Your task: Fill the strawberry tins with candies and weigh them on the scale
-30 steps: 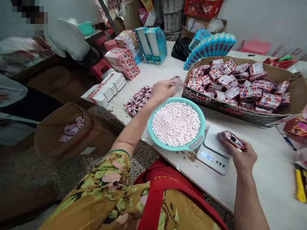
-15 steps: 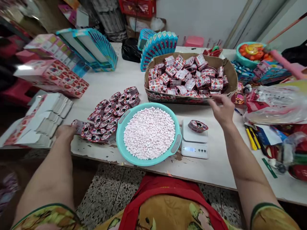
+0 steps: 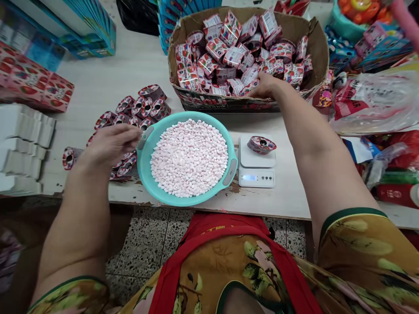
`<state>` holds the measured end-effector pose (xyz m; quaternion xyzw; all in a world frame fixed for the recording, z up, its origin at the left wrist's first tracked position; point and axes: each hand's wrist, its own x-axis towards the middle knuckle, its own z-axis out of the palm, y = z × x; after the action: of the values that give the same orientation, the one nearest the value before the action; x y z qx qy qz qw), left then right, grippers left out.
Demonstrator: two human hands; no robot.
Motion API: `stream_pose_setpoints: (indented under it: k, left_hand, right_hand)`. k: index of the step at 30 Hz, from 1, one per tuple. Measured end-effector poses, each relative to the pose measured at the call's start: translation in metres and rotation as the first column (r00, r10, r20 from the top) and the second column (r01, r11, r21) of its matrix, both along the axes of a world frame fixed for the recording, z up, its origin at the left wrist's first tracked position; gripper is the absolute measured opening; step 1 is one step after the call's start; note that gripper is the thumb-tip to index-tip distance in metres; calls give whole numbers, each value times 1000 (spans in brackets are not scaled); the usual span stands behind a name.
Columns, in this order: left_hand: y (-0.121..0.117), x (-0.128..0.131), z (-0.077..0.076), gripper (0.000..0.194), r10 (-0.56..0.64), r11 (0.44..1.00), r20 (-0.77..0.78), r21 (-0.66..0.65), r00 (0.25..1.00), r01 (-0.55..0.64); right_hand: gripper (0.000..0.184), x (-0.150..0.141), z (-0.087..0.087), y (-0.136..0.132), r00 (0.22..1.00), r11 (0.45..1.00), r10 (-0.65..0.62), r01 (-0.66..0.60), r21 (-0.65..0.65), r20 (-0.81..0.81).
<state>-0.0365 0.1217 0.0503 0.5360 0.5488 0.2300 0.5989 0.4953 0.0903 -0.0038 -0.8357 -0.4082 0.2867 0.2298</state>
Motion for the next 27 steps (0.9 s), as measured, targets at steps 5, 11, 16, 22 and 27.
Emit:
stream_pose_setpoints:
  k: [5, 11, 16, 22, 27]
  left_hand:
    - [-41, 108, 5, 8, -411, 890, -105, 172, 906, 423]
    - [-97, 244, -9, 21, -750, 471, -367, 288, 550, 834]
    - [-130, 320, -25, 32, -612, 24, -741, 332, 277, 943]
    - [-135, 337, -33, 44, -589, -104, -776, 348, 224, 932]
    - [-129, 333, -37, 44, -633, -20, -718, 388, 289, 921]
  right_hand:
    - [76, -4, 26, -28, 996, 971, -84, 87, 224, -25]
    - [56, 5, 41, -137, 962, 598, -258, 227, 769, -83]
    - [62, -13, -14, -271, 919, 471, -326, 362, 804, -223]
    - [56, -49, -54, -377, 798, 476, -470, 589, 653, -377]
    - [68, -74, -49, -391, 583, 377, -537, 813, 445, -610]
